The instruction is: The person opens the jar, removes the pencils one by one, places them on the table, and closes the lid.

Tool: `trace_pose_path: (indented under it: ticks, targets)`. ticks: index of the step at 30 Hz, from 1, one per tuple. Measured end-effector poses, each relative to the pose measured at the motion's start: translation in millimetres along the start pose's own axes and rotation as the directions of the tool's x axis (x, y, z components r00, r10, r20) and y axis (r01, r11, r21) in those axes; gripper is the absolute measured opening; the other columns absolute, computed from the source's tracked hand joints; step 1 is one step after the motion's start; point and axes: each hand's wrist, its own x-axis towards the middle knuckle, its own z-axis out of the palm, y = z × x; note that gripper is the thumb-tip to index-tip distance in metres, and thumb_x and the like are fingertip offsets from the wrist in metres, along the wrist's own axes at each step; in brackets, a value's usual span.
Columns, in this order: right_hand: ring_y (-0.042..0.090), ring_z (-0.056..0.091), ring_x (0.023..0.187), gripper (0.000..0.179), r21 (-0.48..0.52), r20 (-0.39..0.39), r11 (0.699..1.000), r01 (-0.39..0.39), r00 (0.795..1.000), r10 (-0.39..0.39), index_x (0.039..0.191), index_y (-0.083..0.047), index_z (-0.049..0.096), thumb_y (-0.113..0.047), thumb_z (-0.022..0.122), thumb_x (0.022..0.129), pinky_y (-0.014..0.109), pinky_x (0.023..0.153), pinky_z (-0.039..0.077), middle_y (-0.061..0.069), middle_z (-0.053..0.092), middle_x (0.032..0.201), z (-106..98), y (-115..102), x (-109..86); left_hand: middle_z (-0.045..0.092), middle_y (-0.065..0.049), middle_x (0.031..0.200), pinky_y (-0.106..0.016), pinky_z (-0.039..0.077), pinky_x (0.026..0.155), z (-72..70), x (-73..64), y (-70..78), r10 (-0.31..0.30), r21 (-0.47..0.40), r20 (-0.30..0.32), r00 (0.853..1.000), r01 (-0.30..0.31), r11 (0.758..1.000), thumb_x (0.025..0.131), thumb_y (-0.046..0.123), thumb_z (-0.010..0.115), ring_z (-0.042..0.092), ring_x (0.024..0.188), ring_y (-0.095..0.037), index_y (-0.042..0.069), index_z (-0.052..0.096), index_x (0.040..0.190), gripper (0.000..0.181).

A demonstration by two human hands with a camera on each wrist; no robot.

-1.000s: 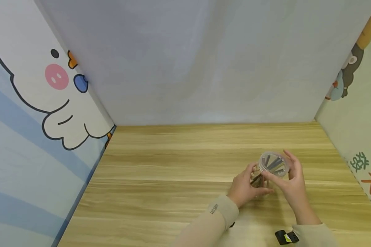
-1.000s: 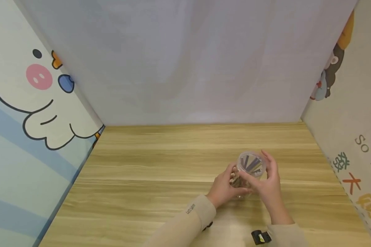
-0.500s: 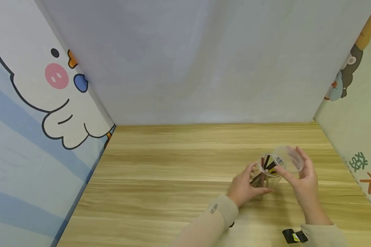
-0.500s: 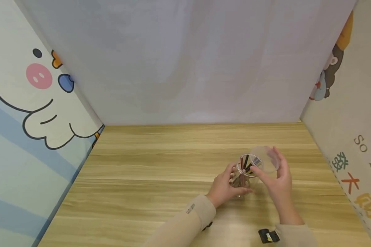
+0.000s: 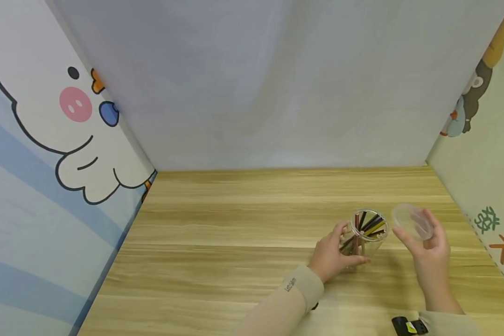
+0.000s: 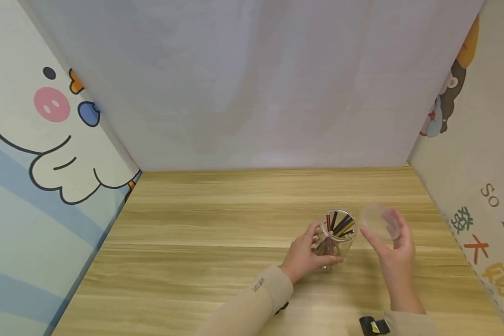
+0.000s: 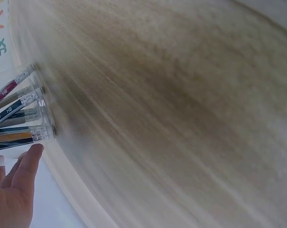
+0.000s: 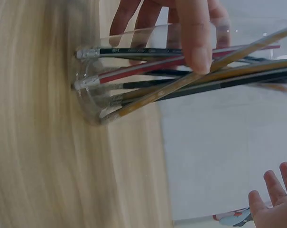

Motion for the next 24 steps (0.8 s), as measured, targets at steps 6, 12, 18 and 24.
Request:
trace_pose_path:
  ticks: [6,12,18,24]
  targets:
    - [0.013,0.031,0.144,0.081,-0.053,-0.039,0.993,-0.103,0.994,0.101,0.156,-0.012,0.023,0.0,0.068,0.09,0.016,0.119,0.022,-0.004,0.042,0.152,-11.2,8.4,3.4,0.058,0.005,0.14,-0.031,0.053,0.098,-0.9,-0.4,0.7,-0.003,-0.013,-0.003,1.0,0.003,1.0,0.071,0.046,0.086,0.06,0.123,-0.015,0.044,0.038,0.143,0.087]
    - [0.01,0.018,0.151,0.088,-0.214,-0.07,0.949,-0.231,0.973,0.221,0.159,-0.018,0.013,-0.018,0.071,0.092,0.021,0.124,0.008,0.001,0.022,0.165,-21.3,18.8,5.0,0.059,0.007,0.139,-0.03,0.052,0.097,-0.5,-0.4,0.7,-0.01,-0.005,-0.004,1.0,0.01,1.0,0.07,0.046,0.087,0.06,0.122,-0.014,0.044,0.038,0.143,0.088]
    - [0.014,0.01,0.153,0.091,-0.305,-0.085,0.91,-0.281,0.96,0.268,0.16,-0.016,0.009,-0.027,0.07,0.093,0.031,0.126,0.002,0.003,0.014,0.167,-28.2,36.5,6.6,0.059,0.007,0.139,-0.03,0.052,0.097,0.6,0.2,0.9,-0.018,-0.002,-0.002,1.0,0.018,1.0,0.07,0.047,0.087,0.061,0.121,-0.016,0.043,0.037,0.144,0.089]
    - [0.024,0.001,0.155,0.097,-0.357,-0.076,0.888,-0.289,0.957,0.281,0.159,-0.011,0.002,-0.031,0.07,0.093,0.045,0.125,-0.003,0.006,0.008,0.167,-32.9,49.3,4.0,0.058,0.007,0.14,-0.031,0.052,0.098,0.0,-0.7,2.1,-0.02,0.01,0.002,1.0,0.02,1.0,0.07,0.047,0.087,0.06,0.122,-0.015,0.042,0.036,0.145,0.09]
